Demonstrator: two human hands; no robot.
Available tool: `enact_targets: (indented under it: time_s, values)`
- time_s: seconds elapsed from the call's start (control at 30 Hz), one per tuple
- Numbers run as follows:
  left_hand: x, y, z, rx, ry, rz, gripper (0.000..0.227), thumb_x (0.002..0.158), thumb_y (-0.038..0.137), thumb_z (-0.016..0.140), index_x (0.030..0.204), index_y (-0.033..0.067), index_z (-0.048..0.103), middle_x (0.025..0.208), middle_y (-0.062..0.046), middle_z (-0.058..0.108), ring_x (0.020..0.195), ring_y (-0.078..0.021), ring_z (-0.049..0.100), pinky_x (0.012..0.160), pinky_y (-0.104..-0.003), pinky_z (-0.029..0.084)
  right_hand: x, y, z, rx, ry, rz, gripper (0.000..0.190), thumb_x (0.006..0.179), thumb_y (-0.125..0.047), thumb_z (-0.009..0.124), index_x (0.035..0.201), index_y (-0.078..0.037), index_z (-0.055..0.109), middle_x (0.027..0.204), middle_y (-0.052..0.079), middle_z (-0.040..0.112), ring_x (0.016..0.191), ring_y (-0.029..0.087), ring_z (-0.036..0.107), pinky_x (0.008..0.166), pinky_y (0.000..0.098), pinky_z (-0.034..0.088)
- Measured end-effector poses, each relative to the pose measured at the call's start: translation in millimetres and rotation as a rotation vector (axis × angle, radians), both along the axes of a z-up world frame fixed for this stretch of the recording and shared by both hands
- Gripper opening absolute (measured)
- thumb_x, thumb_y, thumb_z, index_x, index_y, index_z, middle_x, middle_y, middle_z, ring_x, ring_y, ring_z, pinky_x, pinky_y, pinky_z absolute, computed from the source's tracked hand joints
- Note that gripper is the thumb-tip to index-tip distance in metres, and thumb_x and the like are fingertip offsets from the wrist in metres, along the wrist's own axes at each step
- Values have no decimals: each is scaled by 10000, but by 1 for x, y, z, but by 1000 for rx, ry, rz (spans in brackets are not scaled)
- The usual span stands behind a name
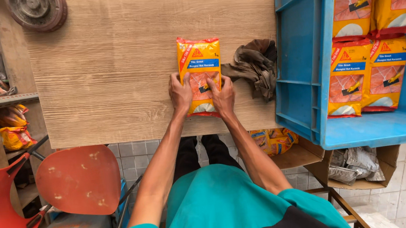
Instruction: The person takes yellow bags from a cardboard box, wipes them with a cloth, and places them into a blue plastic crate.
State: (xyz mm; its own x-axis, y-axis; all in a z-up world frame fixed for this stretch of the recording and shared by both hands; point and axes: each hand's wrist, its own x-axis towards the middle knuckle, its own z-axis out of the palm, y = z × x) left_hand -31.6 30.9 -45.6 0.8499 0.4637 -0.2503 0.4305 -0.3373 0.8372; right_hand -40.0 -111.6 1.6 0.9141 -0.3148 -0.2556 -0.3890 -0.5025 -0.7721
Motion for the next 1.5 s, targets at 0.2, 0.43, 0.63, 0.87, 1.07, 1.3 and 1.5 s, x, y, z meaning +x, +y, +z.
enact_targets:
  time_s: [0.2, 0.43, 0.63, 0.87, 1.07, 1.3, 1.5]
  values:
    - [24, 7, -15, 64, 56, -57, 410, 963, 497, 580, 1017, 90, 581, 912, -191, 646, 944, -432, 655, 805, -527, 504, 21, -4, -19, 11, 11, 71, 532, 841, -572, 727, 955, -65, 613, 869, 208, 644, 939, 443, 649, 827, 507, 493]
    - [69, 21, -17, -27, 117, -95, 426, 938, 472, 613, 1019, 54, 605, 904, -192, 680, 976, -421, 661, 832, -512, 498, 66, -4, -23, 37, 74, 137, 521, 811, -583, 758, 964, -104, 621, 902, 158, 650, 966, 363, 661, 837, 458, 504]
    - [97, 11, -11, -25, 208, -99, 540, 952, 586, 495, 1053, 61, 566, 994, -238, 661, 1038, -440, 646, 893, -539, 486, 89, 9, 4, 23, 164, 86, 647, 852, -654, 663, 1028, -38, 572, 961, 218, 616, 1016, 412, 617, 872, 506, 476]
    - [68, -25, 19, 180, 17, -40, 451, 1065, 407, 245, 1207, 32, 452, 1052, -211, 566, 1012, -423, 622, 834, -507, 506, 85, 33, -22, -79, 36, -5, 778, 930, -716, 417, 1148, 30, 446, 1068, 305, 522, 1054, 537, 559, 933, 585, 429]
    - [2, -26, 10, 721, -192, -267, 562, 1073, 255, 292, 1574, 64, 121, 1625, -155, 169, 1463, -259, 274, 1100, -370, 316, 27, 40, -13, -490, -364, 166, 529, 1090, -285, 340, 1495, 53, 286, 1445, 337, 345, 1331, 466, 400, 1077, 488, 389]
    - [-57, -16, -5, 864, -383, -441, 545, 1041, 316, 361, 1524, 67, 324, 1590, -140, 285, 1474, -265, 254, 1204, -436, 140, -38, 25, -37, -577, -487, 310, 574, 1066, -338, 368, 1519, 9, 306, 1570, 236, 268, 1440, 368, 294, 1162, 420, 269]
    - [-81, 19, -13, 832, -319, -661, 567, 1041, 286, 388, 1549, 65, 267, 1626, -126, 198, 1499, -282, 147, 1203, -442, 24, -87, 13, -40, -391, -484, 318, 586, 1050, -312, 395, 1482, 79, 335, 1536, 302, 289, 1403, 437, 318, 1155, 454, 282]
